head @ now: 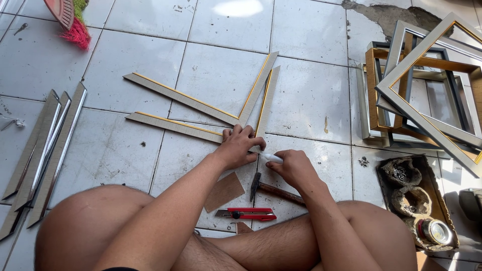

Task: Assembling a picture frame by applying glue to mitered corners and joining the pieces together using a hammer.

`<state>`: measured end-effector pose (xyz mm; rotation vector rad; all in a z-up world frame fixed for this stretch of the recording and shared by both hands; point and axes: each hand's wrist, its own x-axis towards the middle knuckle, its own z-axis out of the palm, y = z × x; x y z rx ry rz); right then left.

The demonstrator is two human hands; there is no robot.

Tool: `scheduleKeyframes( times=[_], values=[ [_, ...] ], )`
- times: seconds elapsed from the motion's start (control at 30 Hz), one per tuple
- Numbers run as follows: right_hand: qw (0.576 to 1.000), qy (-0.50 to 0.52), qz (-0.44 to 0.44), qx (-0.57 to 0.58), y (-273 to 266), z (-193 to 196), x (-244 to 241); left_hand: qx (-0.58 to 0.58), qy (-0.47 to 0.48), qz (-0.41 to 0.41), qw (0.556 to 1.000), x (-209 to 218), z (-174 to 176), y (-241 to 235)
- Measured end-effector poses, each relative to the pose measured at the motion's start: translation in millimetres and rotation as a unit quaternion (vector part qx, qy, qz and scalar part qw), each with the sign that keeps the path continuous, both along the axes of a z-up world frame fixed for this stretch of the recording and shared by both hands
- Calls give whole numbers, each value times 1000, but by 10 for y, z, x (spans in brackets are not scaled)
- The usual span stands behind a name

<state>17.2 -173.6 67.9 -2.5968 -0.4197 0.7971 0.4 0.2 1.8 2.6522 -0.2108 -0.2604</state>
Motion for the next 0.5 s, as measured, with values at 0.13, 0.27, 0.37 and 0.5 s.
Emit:
scheduleKeyframes(
  times=[0.13, 0.27, 0.37, 0.5],
  values=[
    [999, 17, -25, 10, -9, 140, -23, 1, 0, -2, 1000, 2, 10, 3],
    [996, 29, -80, 38, -127, 109, 76, -1, -3, -5, 1000, 7, 1, -11],
    [985, -13, -147, 92, -180, -142, 232, -1, 11, -4, 1000, 1, 48, -9],
    [960, -92, -222, 142, -192, -423, 367, -9, 14, 0, 1000, -2, 61, -7]
  ],
)
